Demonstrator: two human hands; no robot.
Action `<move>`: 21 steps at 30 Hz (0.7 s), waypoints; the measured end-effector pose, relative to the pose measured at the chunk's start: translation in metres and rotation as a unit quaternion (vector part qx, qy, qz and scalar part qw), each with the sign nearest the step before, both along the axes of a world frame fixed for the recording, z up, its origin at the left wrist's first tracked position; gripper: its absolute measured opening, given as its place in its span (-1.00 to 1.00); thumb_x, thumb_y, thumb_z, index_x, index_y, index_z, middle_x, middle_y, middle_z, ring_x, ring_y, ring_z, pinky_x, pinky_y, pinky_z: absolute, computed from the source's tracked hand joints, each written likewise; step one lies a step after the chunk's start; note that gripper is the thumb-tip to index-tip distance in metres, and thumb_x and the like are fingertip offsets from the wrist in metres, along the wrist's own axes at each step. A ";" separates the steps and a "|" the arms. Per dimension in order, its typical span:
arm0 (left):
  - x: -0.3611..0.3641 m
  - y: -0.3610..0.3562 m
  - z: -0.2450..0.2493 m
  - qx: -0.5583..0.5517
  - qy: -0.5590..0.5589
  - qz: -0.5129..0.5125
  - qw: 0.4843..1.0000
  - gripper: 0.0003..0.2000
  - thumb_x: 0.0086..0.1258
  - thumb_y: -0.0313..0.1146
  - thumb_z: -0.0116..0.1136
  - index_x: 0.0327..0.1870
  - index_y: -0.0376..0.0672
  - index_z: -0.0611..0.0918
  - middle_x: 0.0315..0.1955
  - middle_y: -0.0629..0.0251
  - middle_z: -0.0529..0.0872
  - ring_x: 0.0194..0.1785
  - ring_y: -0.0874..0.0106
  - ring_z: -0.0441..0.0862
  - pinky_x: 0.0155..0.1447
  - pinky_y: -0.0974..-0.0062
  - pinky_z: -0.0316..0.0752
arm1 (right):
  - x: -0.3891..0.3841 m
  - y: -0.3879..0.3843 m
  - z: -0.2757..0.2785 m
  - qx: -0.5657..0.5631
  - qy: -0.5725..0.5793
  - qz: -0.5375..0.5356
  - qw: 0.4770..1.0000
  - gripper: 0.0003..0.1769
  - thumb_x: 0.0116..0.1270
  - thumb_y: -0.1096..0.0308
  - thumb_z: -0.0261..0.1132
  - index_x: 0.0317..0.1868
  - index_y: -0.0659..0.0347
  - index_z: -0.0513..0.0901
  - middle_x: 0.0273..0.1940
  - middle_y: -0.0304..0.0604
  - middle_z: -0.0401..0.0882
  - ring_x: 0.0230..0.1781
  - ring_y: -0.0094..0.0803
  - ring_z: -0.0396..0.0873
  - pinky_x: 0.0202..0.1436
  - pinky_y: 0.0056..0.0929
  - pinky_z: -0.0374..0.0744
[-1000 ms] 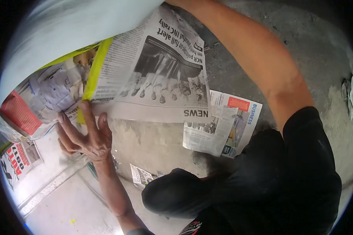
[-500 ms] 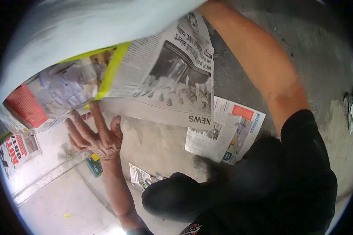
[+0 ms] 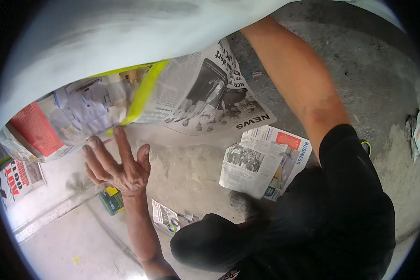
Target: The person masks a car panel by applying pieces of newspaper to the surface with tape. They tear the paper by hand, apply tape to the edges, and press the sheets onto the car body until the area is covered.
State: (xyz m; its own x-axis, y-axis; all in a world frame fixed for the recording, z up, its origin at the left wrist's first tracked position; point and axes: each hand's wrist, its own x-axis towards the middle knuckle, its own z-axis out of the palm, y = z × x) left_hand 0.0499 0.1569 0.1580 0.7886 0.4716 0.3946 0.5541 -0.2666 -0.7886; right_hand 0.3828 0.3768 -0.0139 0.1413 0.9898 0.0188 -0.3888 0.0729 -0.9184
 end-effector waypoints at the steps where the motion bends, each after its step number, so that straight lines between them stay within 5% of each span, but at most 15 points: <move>1: 0.000 0.000 -0.001 0.000 0.000 -0.001 1.000 -0.35 0.65 0.25 -0.29 0.36 -0.06 0.63 0.49 -0.10 0.31 0.52 -0.05 0.21 0.49 0.00 0.08 | 0.000 -0.001 -0.001 0.000 0.002 -0.002 1.000 -0.45 0.54 0.10 0.18 0.35 0.30 0.51 0.28 0.12 0.55 0.30 -0.08 0.51 0.31 -0.23 0.49; 16: 0.005 0.003 0.008 -0.043 -0.065 -0.052 0.996 -0.45 0.66 0.12 -0.15 0.30 -0.12 0.67 0.45 -0.08 0.38 0.49 0.05 0.30 0.47 0.13 0.14 | 0.007 -0.008 -0.009 0.012 0.076 -0.009 0.997 -0.44 0.54 0.09 0.19 0.36 0.33 0.50 0.26 0.13 0.57 0.28 -0.09 0.53 0.30 -0.24 0.49; 21: 0.008 0.001 0.010 -0.041 -0.087 -0.068 0.993 -0.56 0.67 0.05 -0.10 0.32 0.08 0.68 0.44 -0.01 0.42 0.47 0.09 0.32 0.46 0.16 0.16 | 0.016 -0.030 -0.010 0.016 0.089 -0.026 0.996 -0.43 0.54 0.08 0.20 0.36 0.34 0.49 0.25 0.13 0.57 0.27 -0.09 0.53 0.29 -0.24 0.49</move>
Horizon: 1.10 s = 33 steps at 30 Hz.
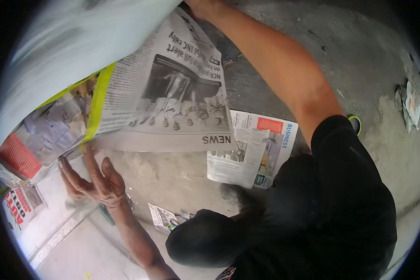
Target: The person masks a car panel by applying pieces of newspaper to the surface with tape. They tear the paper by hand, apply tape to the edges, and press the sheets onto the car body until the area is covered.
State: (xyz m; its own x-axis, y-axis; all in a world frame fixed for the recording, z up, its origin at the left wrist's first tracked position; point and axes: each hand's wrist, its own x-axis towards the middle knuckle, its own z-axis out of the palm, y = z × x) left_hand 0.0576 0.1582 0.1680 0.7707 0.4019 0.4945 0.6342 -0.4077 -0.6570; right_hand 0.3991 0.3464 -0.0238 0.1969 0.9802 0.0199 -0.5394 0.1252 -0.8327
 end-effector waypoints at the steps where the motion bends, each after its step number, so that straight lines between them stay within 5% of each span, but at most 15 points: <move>1: -0.001 -0.002 0.000 0.011 0.008 0.008 1.000 -0.56 0.67 0.06 -0.09 0.32 0.08 0.68 0.45 0.00 0.42 0.46 0.10 0.33 0.45 0.16 0.16 | 0.002 -0.008 -0.002 -0.001 0.001 -0.006 1.000 -0.43 0.54 0.08 0.20 0.36 0.34 0.49 0.25 0.13 0.57 0.27 -0.09 0.53 0.29 -0.25 0.49; 5: -0.001 -0.005 -0.008 0.043 0.026 0.049 0.998 -0.54 0.64 0.12 -0.07 0.35 0.14 0.65 0.50 0.07 0.36 0.48 0.14 0.30 0.44 0.12 0.13 | 0.012 -0.066 -0.025 -0.084 -0.072 -0.074 0.991 -0.53 0.52 0.17 0.24 0.22 0.38 0.63 0.10 0.17 0.70 0.10 -0.02 0.69 0.16 -0.19 0.61; 7: -0.003 -0.008 -0.011 0.048 0.035 0.091 0.994 -0.52 0.63 0.13 -0.06 0.38 0.15 0.63 0.52 0.08 0.33 0.50 0.14 0.27 0.44 0.09 0.12 | 0.026 -0.109 -0.055 -0.115 -0.185 -0.003 0.976 -0.62 0.47 0.24 0.34 0.24 0.11 0.67 0.21 -0.10 0.66 0.12 -0.29 0.64 0.21 -0.40 0.57; 9: -0.004 -0.007 -0.014 0.039 0.026 0.108 0.993 -0.52 0.63 0.13 -0.05 0.41 0.18 0.60 0.54 0.07 0.30 0.52 0.12 0.23 0.45 0.08 0.12 | 0.035 -0.174 -0.078 -0.080 -0.409 -0.051 0.908 -0.65 0.55 0.23 0.27 0.23 0.18 0.67 -0.02 -0.10 0.73 0.04 -0.38 0.68 0.16 -0.41 0.59; 11: -0.004 -0.007 -0.017 0.035 0.024 0.126 0.991 -0.52 0.61 0.13 -0.02 0.44 0.21 0.57 0.55 0.07 0.27 0.53 0.11 0.22 0.45 0.07 0.12 | 0.049 -0.238 -0.108 -0.035 -0.390 -0.022 0.920 -0.59 0.51 0.12 0.28 0.19 0.21 0.67 0.07 0.05 0.70 0.06 -0.13 0.71 0.12 -0.24 0.63; 13: -0.005 -0.008 -0.020 0.034 0.026 0.144 0.989 -0.51 0.59 0.11 0.04 0.46 0.23 0.55 0.56 0.05 0.25 0.53 0.08 0.21 0.45 0.05 0.13 | 0.073 -0.303 -0.103 -0.140 -0.441 0.030 0.886 -0.66 0.53 0.25 0.27 0.21 0.21 0.66 0.11 0.00 0.67 0.14 -0.30 0.67 0.16 -0.33 0.61; 15: -0.007 -0.006 -0.022 0.020 0.020 0.131 0.991 -0.48 0.57 0.16 0.01 0.44 0.17 0.57 0.57 0.00 0.23 0.54 0.03 0.19 0.47 0.02 0.10 | 0.094 -0.363 -0.125 -0.225 -0.441 0.008 0.869 -0.66 0.49 0.28 0.30 0.21 0.18 0.66 0.24 0.11 0.59 0.18 -0.10 0.65 0.18 -0.22 0.60; 16: -0.008 -0.006 -0.022 0.016 0.020 0.130 0.991 -0.46 0.57 0.18 0.00 0.43 0.14 0.58 0.57 -0.02 0.23 0.54 0.00 0.19 0.49 0.01 0.08 | 0.106 -0.393 -0.134 -0.179 -0.617 -0.039 0.766 -0.62 0.43 0.28 0.31 0.22 0.11 0.64 0.12 0.15 0.61 0.14 0.13 0.60 0.20 -0.07 0.58; 19: -0.018 -0.011 -0.021 0.014 0.040 0.167 0.985 -0.46 0.56 0.15 0.02 0.43 0.11 0.58 0.55 -0.03 0.27 0.53 -0.02 0.22 0.44 -0.03 0.18 | 0.123 -0.467 -0.146 -0.231 -0.702 -0.011 0.674 -0.59 0.33 0.39 0.34 0.18 0.23 0.62 0.11 0.13 0.57 0.18 0.18 0.46 0.26 0.04 0.45; 26: -0.029 -0.040 -0.017 -0.050 -0.040 0.164 0.984 -0.52 0.63 -0.03 -0.05 0.41 -0.09 0.57 0.49 -0.06 0.35 0.48 0.00 0.27 0.46 0.04 0.12 | 0.110 -0.556 -0.159 -0.385 -0.744 0.041 0.545 -0.39 0.24 0.26 0.41 0.29 0.23 0.50 0.27 0.03 0.43 0.24 0.13 0.39 0.22 0.14 0.43; 29: -0.031 -0.054 -0.016 -0.085 -0.098 0.125 0.984 -0.57 0.60 -0.15 0.03 0.35 -0.16 0.60 0.42 -0.04 0.43 0.41 0.03 0.35 0.44 0.10 0.16 | 0.127 -0.588 -0.210 -0.354 -0.790 0.046 0.499 -0.40 0.26 0.23 0.40 0.29 0.22 0.51 0.30 0.01 0.43 0.25 0.13 0.40 0.24 0.10 0.44; 33: -0.022 -0.074 -0.009 -0.162 -0.157 0.063 0.972 -0.65 0.44 -0.40 0.25 0.21 -0.24 0.64 0.21 0.00 0.60 0.24 0.07 0.53 0.32 0.13 0.38 | 0.156 -0.582 -0.229 -0.399 -0.730 0.139 0.537 -0.42 0.33 0.17 0.36 0.29 0.22 0.51 0.28 0.08 0.46 0.21 0.18 0.43 0.24 0.13 0.45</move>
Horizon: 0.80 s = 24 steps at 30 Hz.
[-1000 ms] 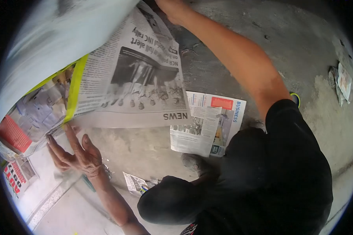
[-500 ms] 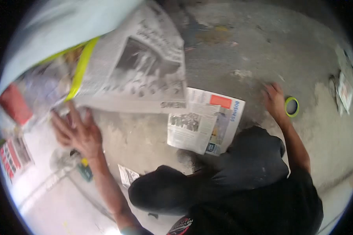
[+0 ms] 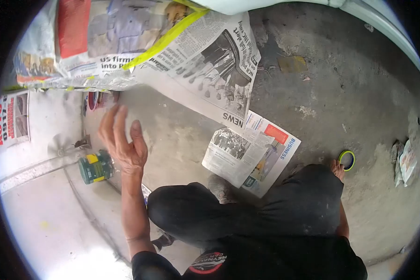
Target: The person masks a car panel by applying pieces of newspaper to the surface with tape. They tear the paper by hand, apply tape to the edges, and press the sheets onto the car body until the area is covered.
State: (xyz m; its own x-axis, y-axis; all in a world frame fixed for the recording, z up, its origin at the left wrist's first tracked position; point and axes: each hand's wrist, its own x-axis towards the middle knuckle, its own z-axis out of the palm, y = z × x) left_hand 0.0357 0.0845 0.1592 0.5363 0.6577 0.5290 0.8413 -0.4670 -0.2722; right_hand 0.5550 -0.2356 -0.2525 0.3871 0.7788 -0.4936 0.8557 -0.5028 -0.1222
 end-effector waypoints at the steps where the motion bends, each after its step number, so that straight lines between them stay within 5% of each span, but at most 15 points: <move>1: 0.003 -0.003 0.000 -0.027 -0.015 -0.028 0.999 -0.65 0.40 -0.44 0.27 0.19 -0.25 0.65 0.17 0.00 0.63 0.20 0.06 0.56 0.28 0.12 0.42 | 0.004 0.002 0.003 0.039 -0.032 -0.015 0.999 -0.42 0.36 0.15 0.33 0.31 0.20 0.50 0.28 0.10 0.47 0.20 0.19 0.44 0.24 0.14 0.45; 3: 0.011 -0.008 -0.007 -0.076 -0.050 -0.095 0.991 -0.64 0.27 -0.54 0.33 0.12 -0.27 0.66 0.01 0.03 0.71 0.05 0.06 0.64 0.18 0.13 0.50 | 0.008 0.012 0.011 0.121 -0.088 -0.035 0.988 -0.43 0.41 0.11 0.28 0.35 0.17 0.48 0.28 0.16 0.47 0.18 0.21 0.45 0.23 0.15 0.46; 7: 0.030 -0.023 -0.041 -0.276 -0.056 -0.203 0.938 -0.86 0.09 -0.52 0.31 -0.32 -0.15 0.66 -0.30 0.28 0.71 -0.19 0.23 0.65 -0.10 0.21 0.54 | 0.003 0.038 0.038 0.093 -0.149 -0.154 0.972 -0.36 0.49 0.20 0.21 0.52 0.10 0.33 0.33 0.20 0.47 0.25 0.23 0.49 0.24 0.13 0.51; 10: 0.034 -0.041 -0.062 -0.369 -0.008 -0.248 0.896 -0.88 0.07 -0.40 0.35 -0.41 -0.14 0.64 -0.42 0.31 0.63 -0.25 0.26 0.63 -0.12 0.25 0.56 | 0.041 0.025 0.001 0.076 -0.050 -0.144 0.985 -0.40 0.49 0.28 0.20 0.50 0.14 0.37 0.27 0.14 0.55 0.21 0.10 0.57 0.24 0.03 0.54; 12: 0.051 -0.041 -0.053 -0.392 -0.018 -0.260 0.882 -0.86 0.14 -0.34 0.37 -0.43 -0.16 0.63 -0.42 0.29 0.62 -0.24 0.25 0.62 -0.11 0.26 0.57 | 0.034 0.046 0.037 0.114 0.068 -0.118 0.984 -0.44 0.48 0.36 0.18 0.48 0.17 0.41 0.23 0.09 0.60 0.18 -0.01 0.62 0.23 -0.06 0.56; 13: 0.063 -0.040 -0.049 -0.406 -0.043 -0.269 0.872 -0.84 0.18 -0.33 0.38 -0.45 -0.16 0.63 -0.41 0.27 0.62 -0.23 0.24 0.62 -0.10 0.26 0.57 | 0.005 0.077 0.098 0.155 0.166 -0.095 0.969 -0.46 0.48 0.42 0.16 0.45 0.19 0.44 0.20 0.06 0.63 0.15 -0.08 0.64 0.22 -0.11 0.57; 15: 0.084 -0.037 -0.048 -0.443 -0.088 -0.297 0.842 -0.84 0.26 -0.35 0.40 -0.32 -0.21 0.66 -0.27 0.20 0.70 -0.17 0.19 0.65 -0.07 0.26 0.61 | -0.050 0.138 0.220 0.177 0.374 -0.043 0.909 -0.49 0.46 0.57 0.08 0.40 0.24 0.51 0.19 -0.04 0.65 0.17 -0.30 0.62 0.26 -0.29 0.53; 17: 0.112 -0.033 -0.049 -0.446 -0.167 -0.298 0.827 -0.82 0.26 -0.38 0.40 -0.20 -0.23 0.68 -0.22 0.15 0.72 -0.14 0.13 0.67 -0.04 0.23 0.62 | -0.079 0.174 0.272 0.193 0.535 -0.032 0.822 -0.36 0.43 0.57 0.15 0.52 0.20 0.38 0.16 -0.08 0.64 0.20 -0.32 0.60 0.37 -0.31 0.46; 21: 0.149 -0.030 -0.043 -0.454 -0.251 -0.220 0.826 -0.69 0.26 -0.43 0.40 0.02 -0.24 0.67 -0.11 0.05 0.73 -0.03 0.02 0.68 0.05 0.17 0.61 | -0.124 0.222 0.345 0.228 0.608 0.069 0.757 -0.27 0.38 0.62 0.20 0.57 0.25 0.27 0.00 -0.19 0.60 0.06 -0.46 0.57 0.25 -0.40 0.48; 24: 0.155 -0.035 -0.027 -0.409 -0.302 -0.241 0.827 -0.71 0.25 -0.42 0.39 -0.06 -0.28 0.60 -0.18 0.00 0.68 -0.06 -0.02 0.62 0.05 0.11 0.55 | -0.146 0.243 0.358 0.262 0.623 0.132 0.725 -0.27 0.38 0.66 0.20 0.55 0.24 0.28 -0.07 -0.22 0.59 -0.03 -0.53 0.57 0.13 -0.47 0.52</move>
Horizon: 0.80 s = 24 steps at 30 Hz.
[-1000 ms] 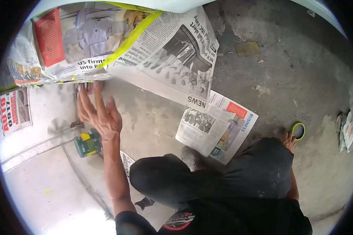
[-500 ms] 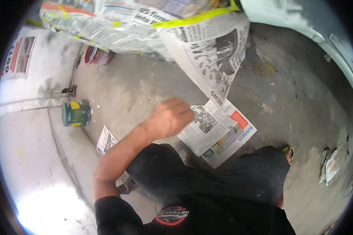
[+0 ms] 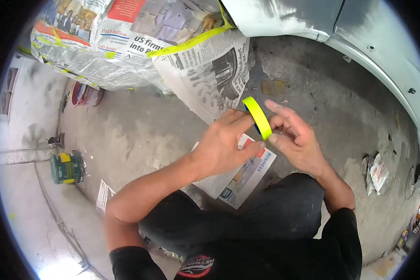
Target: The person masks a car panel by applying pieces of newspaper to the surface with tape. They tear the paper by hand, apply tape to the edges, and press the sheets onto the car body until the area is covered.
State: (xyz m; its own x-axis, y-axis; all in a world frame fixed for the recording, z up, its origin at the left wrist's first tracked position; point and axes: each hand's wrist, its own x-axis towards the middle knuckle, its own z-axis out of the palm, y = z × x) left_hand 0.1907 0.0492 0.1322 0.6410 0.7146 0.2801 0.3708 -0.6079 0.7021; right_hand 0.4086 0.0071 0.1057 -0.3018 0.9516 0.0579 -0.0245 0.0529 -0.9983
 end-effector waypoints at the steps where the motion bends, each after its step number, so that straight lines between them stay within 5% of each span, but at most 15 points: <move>1: -0.001 -0.001 -0.001 -0.001 -0.003 0.008 1.000 -0.70 0.25 -0.43 0.39 -0.05 -0.29 0.60 -0.17 -0.02 0.68 -0.05 -0.04 0.61 0.07 0.09 0.53 | -0.006 0.004 0.002 0.026 0.000 0.006 1.000 -0.28 0.38 0.67 0.20 0.54 0.23 0.29 -0.08 -0.23 0.60 -0.05 -0.54 0.58 0.09 -0.49 0.55; 12: -0.008 -0.008 -0.025 0.043 0.006 0.044 0.998 -0.77 0.25 -0.50 0.35 -0.12 -0.31 0.60 -0.25 -0.03 0.68 -0.05 -0.06 0.61 0.11 0.05 0.48 | -0.028 0.007 -0.006 0.075 0.008 -0.042 0.996 -0.58 0.35 0.64 0.28 0.22 0.30 0.51 -0.11 -0.16 0.66 -0.08 -0.50 0.64 0.06 -0.43 0.62; 19: -0.008 -0.011 -0.021 0.107 0.079 0.032 0.991 -0.81 0.12 -0.54 0.33 -0.25 -0.30 0.61 -0.36 0.06 0.66 -0.21 0.04 0.62 -0.01 0.13 0.50 | -0.027 0.008 0.003 0.134 -0.100 -0.043 0.985 -0.70 0.33 0.54 0.39 0.06 0.29 0.59 -0.18 -0.14 0.71 -0.05 -0.46 0.71 0.07 -0.35 0.67; 24: -0.008 -0.015 -0.022 0.168 0.089 0.045 0.981 -0.81 0.06 -0.44 0.34 -0.39 -0.29 0.57 -0.50 0.13 0.58 -0.31 0.08 0.59 -0.13 0.15 0.56 | -0.032 0.006 -0.009 0.095 -0.029 -0.054 0.994 -0.72 0.33 0.63 0.37 0.02 0.34 0.57 -0.04 -0.08 0.66 -0.02 -0.39 0.70 0.05 -0.39 0.68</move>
State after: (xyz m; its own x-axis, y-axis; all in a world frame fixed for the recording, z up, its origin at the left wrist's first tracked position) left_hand 0.1828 0.0341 0.1098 0.6400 0.6570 0.3984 0.5319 -0.7530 0.3874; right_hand 0.3770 0.0128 0.0965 -0.2065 0.9522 0.2252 0.0486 0.2399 -0.9696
